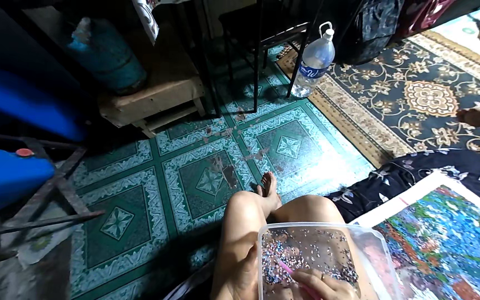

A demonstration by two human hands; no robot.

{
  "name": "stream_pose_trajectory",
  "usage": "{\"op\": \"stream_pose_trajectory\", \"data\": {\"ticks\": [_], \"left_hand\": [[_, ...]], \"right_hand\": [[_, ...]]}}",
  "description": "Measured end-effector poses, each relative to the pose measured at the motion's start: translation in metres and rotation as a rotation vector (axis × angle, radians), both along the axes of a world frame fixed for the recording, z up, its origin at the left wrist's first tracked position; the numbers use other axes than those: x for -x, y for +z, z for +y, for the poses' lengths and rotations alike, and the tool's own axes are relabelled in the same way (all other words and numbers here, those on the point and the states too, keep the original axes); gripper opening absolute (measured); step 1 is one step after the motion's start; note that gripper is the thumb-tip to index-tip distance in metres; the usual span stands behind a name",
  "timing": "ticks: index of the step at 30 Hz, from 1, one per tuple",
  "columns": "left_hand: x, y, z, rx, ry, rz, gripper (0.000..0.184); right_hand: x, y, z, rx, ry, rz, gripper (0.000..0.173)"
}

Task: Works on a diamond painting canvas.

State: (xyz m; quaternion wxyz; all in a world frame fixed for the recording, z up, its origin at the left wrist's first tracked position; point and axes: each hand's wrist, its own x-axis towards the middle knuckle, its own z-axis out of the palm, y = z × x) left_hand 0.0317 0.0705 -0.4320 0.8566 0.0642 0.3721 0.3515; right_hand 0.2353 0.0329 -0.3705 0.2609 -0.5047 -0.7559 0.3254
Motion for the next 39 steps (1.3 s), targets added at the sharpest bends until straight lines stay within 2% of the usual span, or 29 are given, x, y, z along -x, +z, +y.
{"op": "stream_pose_trajectory", "data": {"ticks": [5, 7, 9, 12, 14, 17, 20, 22, 25, 29, 32, 35, 37, 39], "left_hand": [[0.001, -0.004, 0.000, -0.015, -0.017, 0.091, 0.060], [0.000, 0.001, 0.002, 0.014, -0.060, 0.165, 0.055], [0.000, 0.005, 0.001, 0.046, -0.058, 0.123, 0.055], [0.003, 0.005, 0.001, 0.018, -0.054, -0.010, 0.065], [0.004, 0.004, 0.001, 0.007, -0.063, -0.048, 0.070], [0.002, 0.007, 0.002, 0.006, -0.072, 0.019, 0.058], [0.002, 0.002, 0.002, 0.026, -0.074, 0.043, 0.056], [0.003, -0.002, 0.001, 0.038, -0.068, 0.027, 0.059], [0.004, 0.000, 0.002, -0.004, -0.052, 0.052, 0.048], [0.005, -0.002, -0.001, -0.001, -0.049, -0.003, 0.060], [0.003, -0.001, 0.000, 0.028, -0.068, -0.007, 0.060], [0.004, -0.004, 0.001, 0.019, -0.085, -0.027, 0.072], [0.005, -0.006, -0.001, 0.017, -0.082, -0.014, 0.067], [0.007, -0.007, -0.002, 0.027, -0.087, 0.000, 0.073]], "right_hand": [[0.001, 0.000, 0.000, 0.164, 0.080, 0.129, 0.023], [0.005, -0.002, 0.003, 0.198, 0.108, 0.134, 0.022], [0.007, -0.003, 0.005, 0.192, 0.052, 0.106, 0.022], [0.008, 0.002, 0.008, 0.087, -0.123, 0.011, 0.022], [0.008, 0.003, 0.007, 0.038, -0.162, -0.019, 0.022], [0.007, 0.005, 0.006, 0.109, -0.084, 0.040, 0.022], [0.009, 0.005, 0.009, 0.155, -0.034, 0.076, 0.023], [0.010, 0.002, 0.012, 0.143, -0.023, 0.077, 0.023], [0.010, 0.000, 0.013, 0.123, -0.076, 0.048, 0.022], [0.008, 0.001, 0.012, 0.012, -0.199, -0.014, 0.022], [0.009, 0.003, 0.013, -0.010, -0.183, -0.012, 0.021], [0.012, 0.001, 0.015, -0.018, -0.170, 0.013, 0.021], [0.014, -0.001, 0.017, -0.035, -0.165, 0.028, 0.021], [0.016, -0.001, 0.020, -0.030, -0.133, 0.052, 0.021]]}}
